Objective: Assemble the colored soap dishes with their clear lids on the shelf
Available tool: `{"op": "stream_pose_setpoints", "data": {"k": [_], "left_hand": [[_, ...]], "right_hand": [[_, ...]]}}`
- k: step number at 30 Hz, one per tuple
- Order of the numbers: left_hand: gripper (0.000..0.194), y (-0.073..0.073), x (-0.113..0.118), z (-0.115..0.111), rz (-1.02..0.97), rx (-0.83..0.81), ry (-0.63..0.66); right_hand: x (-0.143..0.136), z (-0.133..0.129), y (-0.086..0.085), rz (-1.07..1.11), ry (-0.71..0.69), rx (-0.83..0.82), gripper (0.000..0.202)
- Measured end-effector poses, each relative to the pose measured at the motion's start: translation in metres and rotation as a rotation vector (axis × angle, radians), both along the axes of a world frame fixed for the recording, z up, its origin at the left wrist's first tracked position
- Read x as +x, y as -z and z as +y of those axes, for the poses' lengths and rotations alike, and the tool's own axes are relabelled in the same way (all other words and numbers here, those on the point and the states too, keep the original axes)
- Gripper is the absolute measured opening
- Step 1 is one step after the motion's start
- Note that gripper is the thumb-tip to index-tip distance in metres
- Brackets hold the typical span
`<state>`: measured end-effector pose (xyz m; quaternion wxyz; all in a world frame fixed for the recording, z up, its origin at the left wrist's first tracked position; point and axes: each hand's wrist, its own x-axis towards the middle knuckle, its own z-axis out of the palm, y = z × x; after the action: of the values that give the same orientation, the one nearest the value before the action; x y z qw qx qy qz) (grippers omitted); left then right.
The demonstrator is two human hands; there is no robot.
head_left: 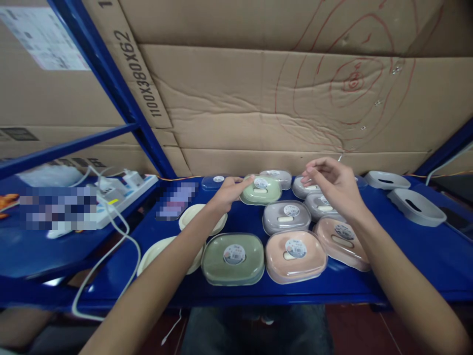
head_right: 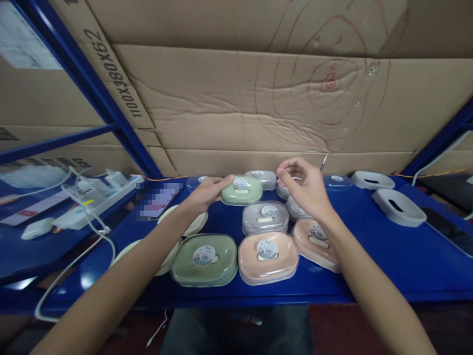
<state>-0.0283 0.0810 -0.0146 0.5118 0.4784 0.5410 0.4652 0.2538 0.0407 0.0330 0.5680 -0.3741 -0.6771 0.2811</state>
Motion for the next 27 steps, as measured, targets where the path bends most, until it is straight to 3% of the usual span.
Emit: {"op": "stream_pose_setpoints", "data": {"k": [3,8,16,21,27], "left_hand": [[0.067,0.003,0.008,0.008,0.057,-0.052,0.071],[0.053,0.008,0.023,0.017,0.148,-0.039,0.062],[0.030,0.016,0.045,0.012,0.230,-0.033,0.080],[0.032,0.012,0.045,0.010,0.212,-0.013,0.112],[0.051,0.013,0.042,0.009,0.326,-0.037,0.092]], "right_hand": [[0.000,0.001,0.002,0.014,0.001,0.009,0.038],[0.002,0.005,0.006,-0.001,-0.003,0.019,0.034],[0.001,0.007,0.007,-0.075,0.020,0.059,0.032],[0.002,0.007,0.007,-0.107,0.025,0.081,0.032],[0.003,0.007,0.007,-0.134,0.033,0.072,0.035]]}}
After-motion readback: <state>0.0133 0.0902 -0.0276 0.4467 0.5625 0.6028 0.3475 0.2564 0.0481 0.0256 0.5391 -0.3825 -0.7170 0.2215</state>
